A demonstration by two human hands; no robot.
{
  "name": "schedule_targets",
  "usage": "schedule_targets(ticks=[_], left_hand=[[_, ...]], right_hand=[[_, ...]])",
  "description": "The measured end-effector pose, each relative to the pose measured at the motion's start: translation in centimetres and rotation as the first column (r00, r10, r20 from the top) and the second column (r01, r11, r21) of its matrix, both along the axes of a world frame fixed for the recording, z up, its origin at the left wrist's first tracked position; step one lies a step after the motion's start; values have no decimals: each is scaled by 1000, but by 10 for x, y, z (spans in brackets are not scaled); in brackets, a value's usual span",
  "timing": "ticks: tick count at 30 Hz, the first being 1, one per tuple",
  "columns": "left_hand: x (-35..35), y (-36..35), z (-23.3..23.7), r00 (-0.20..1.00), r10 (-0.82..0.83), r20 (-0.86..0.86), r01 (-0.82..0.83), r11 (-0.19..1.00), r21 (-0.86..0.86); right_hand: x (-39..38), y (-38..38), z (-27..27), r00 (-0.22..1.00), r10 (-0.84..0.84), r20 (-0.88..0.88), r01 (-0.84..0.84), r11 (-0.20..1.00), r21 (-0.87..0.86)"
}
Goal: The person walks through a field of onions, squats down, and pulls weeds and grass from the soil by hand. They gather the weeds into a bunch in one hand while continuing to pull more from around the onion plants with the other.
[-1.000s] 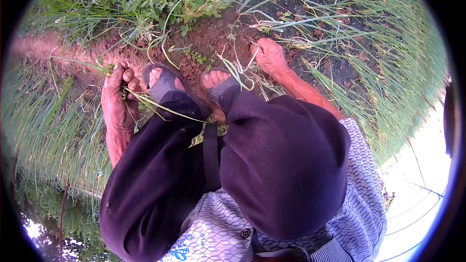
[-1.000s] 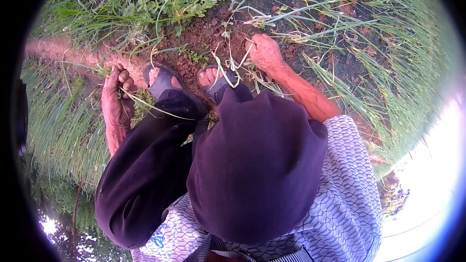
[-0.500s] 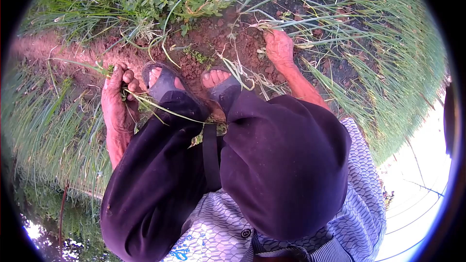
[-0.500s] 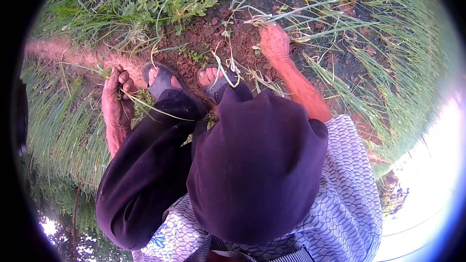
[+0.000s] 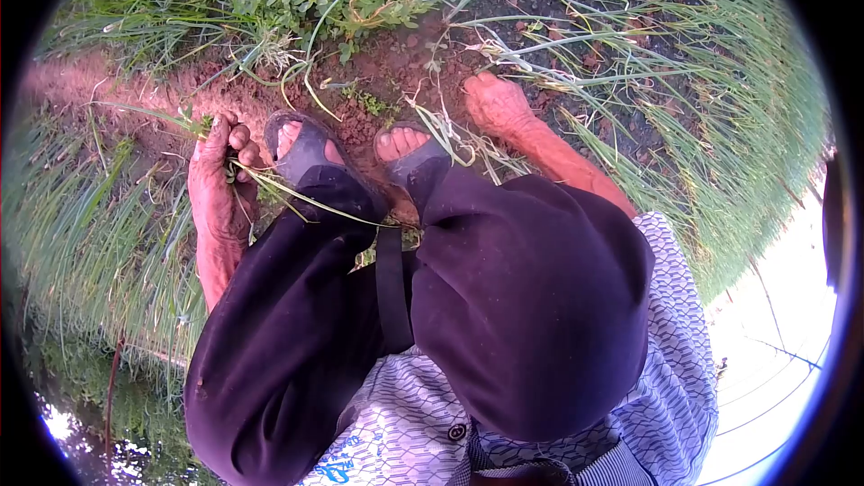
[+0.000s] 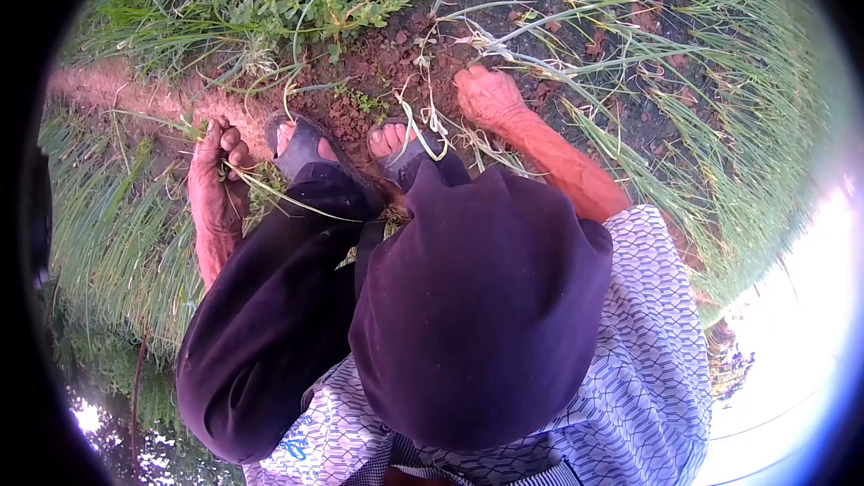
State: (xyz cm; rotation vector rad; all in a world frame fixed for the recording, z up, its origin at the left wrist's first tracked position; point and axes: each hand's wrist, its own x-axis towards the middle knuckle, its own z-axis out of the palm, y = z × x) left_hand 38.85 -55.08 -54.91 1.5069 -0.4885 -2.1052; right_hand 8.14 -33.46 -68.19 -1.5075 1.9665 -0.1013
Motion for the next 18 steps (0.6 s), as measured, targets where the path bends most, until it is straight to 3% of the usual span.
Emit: schedule_targets(ticks=[3,6,9,12,15,18], left_hand=[[3,1,2,1000,11,12,-11,1000,-5],[4,3,-1,1000,18,3,-18,1000,7],[3,2,0,1000,22,6,-22,1000,8],[1,2,-2,1000,13,-22,-13,1000,19],[-3,0,0,1000,-7,-22,7,1000,13],[-2,0,2,1000,4,-12,-4,1000,7]], right_hand=[[-5,-1,-6,998,-21,59,26,996,-86],[-1,3,-5,994,-93,63,97,993,-62],[7,2,8,991,-134,27,136,978,-160],[7,3,2,991,-131,24,133,986,-102],[11,5,-15,985,-165,-47,156,975,-155],[6,7,-15,937,-329,116,346,920,-185]])
